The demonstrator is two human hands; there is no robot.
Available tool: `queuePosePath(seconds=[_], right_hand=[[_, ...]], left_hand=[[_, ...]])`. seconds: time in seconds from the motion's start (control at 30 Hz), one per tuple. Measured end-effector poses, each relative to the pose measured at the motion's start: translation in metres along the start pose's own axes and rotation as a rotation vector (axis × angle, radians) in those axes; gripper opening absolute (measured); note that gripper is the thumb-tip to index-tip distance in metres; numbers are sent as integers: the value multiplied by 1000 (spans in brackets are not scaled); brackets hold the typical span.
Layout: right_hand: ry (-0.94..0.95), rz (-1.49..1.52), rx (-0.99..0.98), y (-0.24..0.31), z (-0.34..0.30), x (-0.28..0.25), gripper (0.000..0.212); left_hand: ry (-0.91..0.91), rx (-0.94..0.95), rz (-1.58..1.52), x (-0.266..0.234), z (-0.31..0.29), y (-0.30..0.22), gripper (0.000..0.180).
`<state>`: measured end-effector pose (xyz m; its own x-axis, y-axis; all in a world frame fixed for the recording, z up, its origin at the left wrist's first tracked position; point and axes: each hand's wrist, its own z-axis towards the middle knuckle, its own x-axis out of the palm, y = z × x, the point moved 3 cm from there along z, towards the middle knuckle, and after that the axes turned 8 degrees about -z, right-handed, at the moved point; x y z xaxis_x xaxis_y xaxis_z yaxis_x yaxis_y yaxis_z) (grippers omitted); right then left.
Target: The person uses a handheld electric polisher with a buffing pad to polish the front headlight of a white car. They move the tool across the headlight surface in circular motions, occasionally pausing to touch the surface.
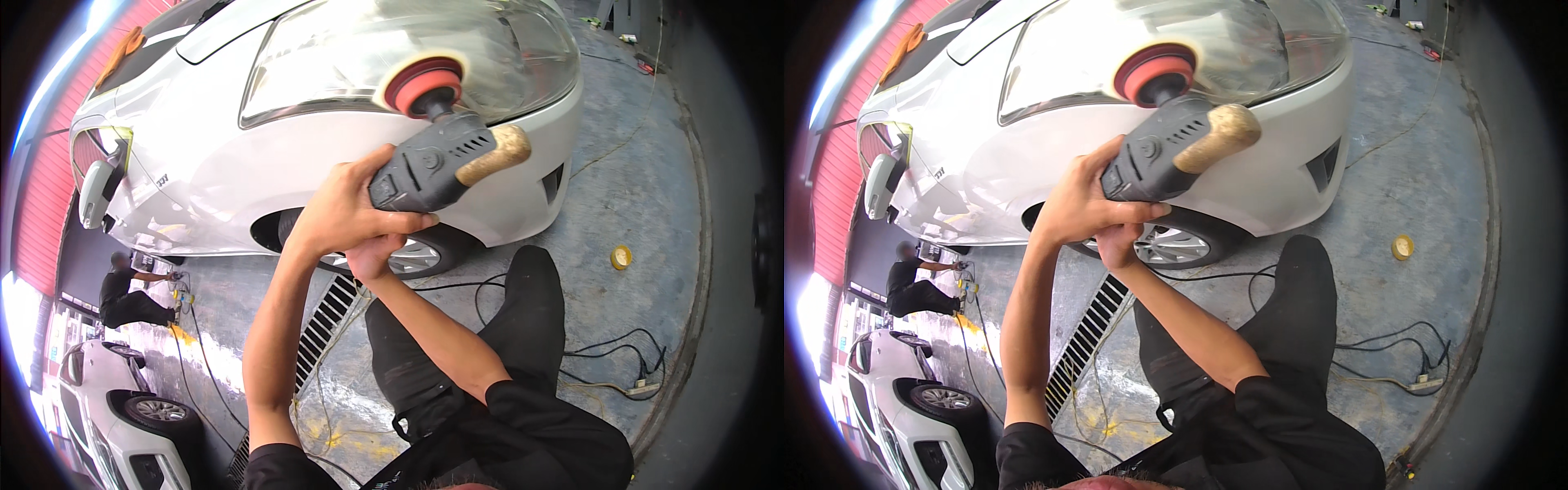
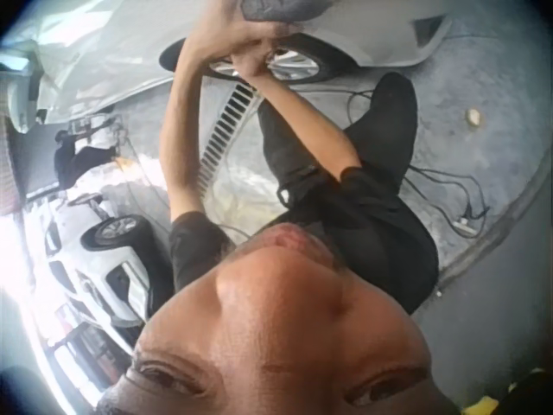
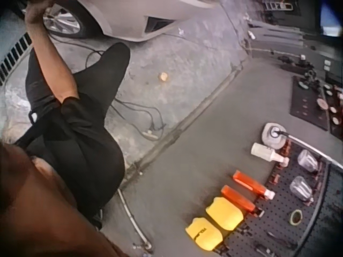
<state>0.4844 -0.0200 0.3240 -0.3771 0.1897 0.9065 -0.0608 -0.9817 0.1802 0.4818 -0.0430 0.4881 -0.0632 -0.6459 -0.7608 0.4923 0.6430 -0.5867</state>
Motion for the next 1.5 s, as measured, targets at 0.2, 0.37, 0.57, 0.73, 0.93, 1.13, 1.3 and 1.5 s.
queuePosePath(seconds=[0.2, 0.37, 0.57, 0.73, 0.93, 1.13, 1.3, 1.5], right_hand=[[172, -66, 71, -44, 6, 11, 77], [171, -85, 106, -56, 5, 11, 76], [3, 19, -38, -21, 2, -8, 83], [-31, 60, -136, -8, 12, -1, 84], [42, 40, -46, -54, 25, 6, 94], [306, 77, -65, -89, 26, 20, 97], [117, 7, 44, -82, 27, 16, 114], [16, 8, -75, -43, 35, 10, 103]], left_hand=[[-89, -146, -143, -36, -24, -2, 73], [-112, -180, -209, -44, -33, 7, 81], [18, -9, 48, -7, -5, 6, 69], [114, -69, 84, -5, 9, -4, 68], [70, 48, 68, -36, 5, 0, 69], [45, -1, 7, -68, -16, 16, 66], [36, 27, 107, -60, -10, 4, 68], [85, 66, 185, -33, 10, 7, 72]])
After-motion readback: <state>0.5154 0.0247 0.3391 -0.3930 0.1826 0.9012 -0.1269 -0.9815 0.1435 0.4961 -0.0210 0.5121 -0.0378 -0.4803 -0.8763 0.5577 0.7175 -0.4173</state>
